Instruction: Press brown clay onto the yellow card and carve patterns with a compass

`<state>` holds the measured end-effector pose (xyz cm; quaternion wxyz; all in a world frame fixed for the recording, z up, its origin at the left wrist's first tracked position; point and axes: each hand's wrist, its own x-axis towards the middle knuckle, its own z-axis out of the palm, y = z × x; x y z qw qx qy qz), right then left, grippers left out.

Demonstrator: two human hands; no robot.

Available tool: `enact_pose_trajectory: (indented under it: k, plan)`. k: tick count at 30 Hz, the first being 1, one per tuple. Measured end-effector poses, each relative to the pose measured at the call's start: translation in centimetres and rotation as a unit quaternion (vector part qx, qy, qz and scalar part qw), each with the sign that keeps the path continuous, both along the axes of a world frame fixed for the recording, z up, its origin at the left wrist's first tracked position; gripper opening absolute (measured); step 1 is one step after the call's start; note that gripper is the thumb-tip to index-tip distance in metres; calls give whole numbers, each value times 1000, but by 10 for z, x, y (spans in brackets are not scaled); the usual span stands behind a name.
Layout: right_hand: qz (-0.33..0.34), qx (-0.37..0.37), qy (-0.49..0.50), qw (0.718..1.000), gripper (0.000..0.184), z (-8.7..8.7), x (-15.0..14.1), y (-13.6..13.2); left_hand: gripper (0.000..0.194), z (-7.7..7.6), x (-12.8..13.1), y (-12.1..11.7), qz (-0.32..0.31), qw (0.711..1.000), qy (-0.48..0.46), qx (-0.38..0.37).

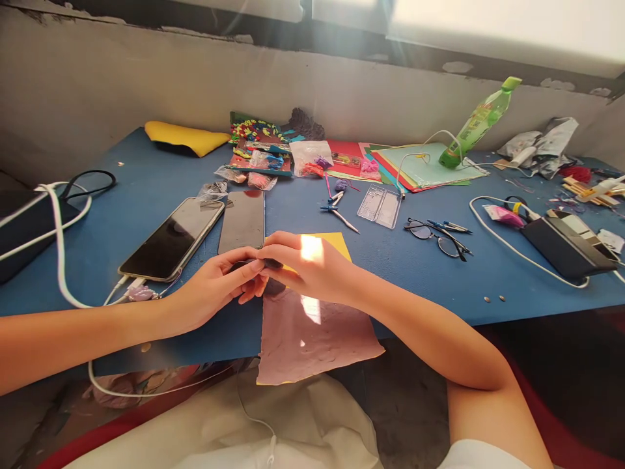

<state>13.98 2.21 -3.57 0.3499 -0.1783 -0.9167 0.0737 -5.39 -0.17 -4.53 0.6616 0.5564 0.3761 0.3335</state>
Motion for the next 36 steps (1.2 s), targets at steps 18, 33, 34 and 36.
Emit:
enact_pose_trajectory:
  k: [18,33,34,36]
  plan:
    - [-55,15,-82,995,14,4,1,-5,21,-2,1,1,30,999,31,17]
    - [-79,-72,-40,993,6,6,8,3,20,-3,0,1,47,999,3,-18]
    - [-97,-78,-21,992,7,8,11,6,21,-2,-1,1,54,998,-8,-28]
    - [-134,-90,21,987,8,12,18,16,25,-1,-1,2,63,996,-32,-45]
